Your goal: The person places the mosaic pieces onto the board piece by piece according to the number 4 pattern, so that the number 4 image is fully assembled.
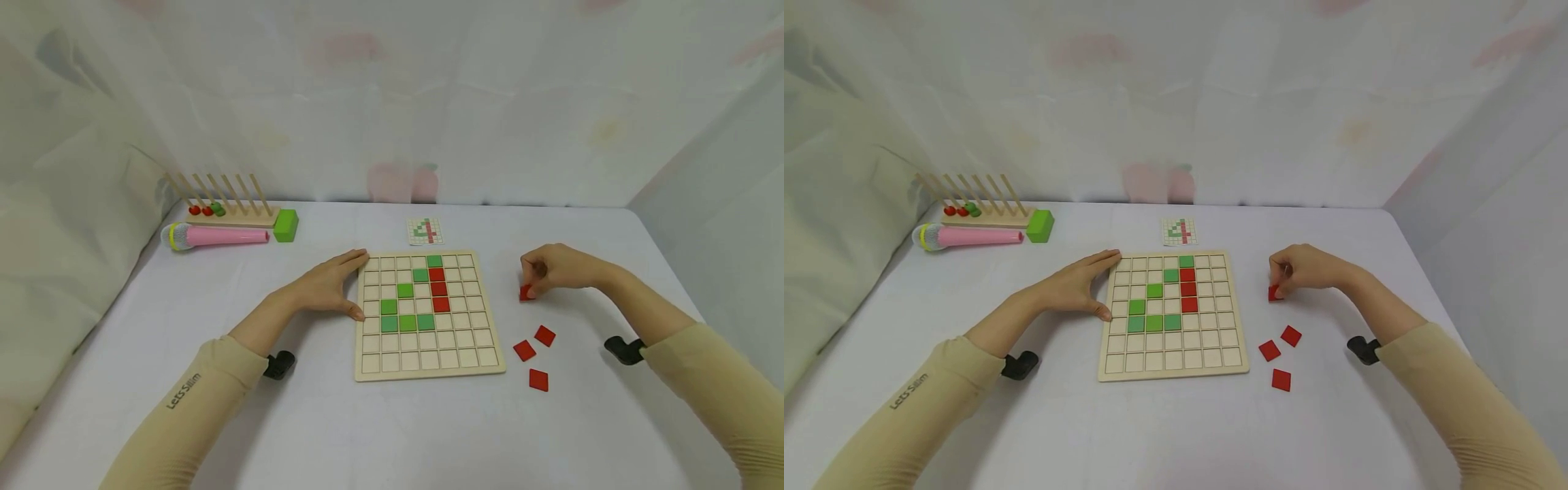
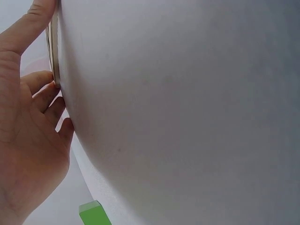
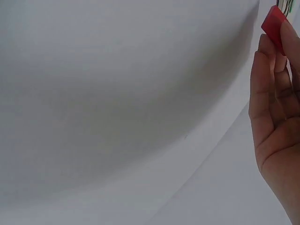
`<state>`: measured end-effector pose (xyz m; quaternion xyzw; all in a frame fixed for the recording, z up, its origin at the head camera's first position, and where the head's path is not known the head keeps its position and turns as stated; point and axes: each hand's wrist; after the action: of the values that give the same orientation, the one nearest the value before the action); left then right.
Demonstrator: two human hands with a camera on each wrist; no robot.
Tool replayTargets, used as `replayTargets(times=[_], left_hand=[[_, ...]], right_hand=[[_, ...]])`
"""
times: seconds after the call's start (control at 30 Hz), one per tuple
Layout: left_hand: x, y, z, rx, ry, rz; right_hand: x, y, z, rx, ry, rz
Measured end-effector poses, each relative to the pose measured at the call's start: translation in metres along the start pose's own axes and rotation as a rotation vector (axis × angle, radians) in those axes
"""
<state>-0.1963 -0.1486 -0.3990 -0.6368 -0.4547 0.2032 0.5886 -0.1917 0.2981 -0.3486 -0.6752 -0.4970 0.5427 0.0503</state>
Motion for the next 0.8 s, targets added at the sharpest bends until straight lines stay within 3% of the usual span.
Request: replayTargets(times=[0.8], left_hand=[[0.001,0.0,0.001,0.014,0.014,-0.007]], right_hand=[[-0.05,0.043,0.028,0.008,-0.19,0.055]])
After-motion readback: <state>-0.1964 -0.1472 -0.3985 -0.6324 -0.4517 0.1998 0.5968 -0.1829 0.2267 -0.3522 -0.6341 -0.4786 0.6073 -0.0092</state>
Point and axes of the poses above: each hand's wrist, its own z-axis towards the middle knuckle, its own y-axis out of the palm, x = y × z, and after that the axes turned 13 degrees about z, right-handed
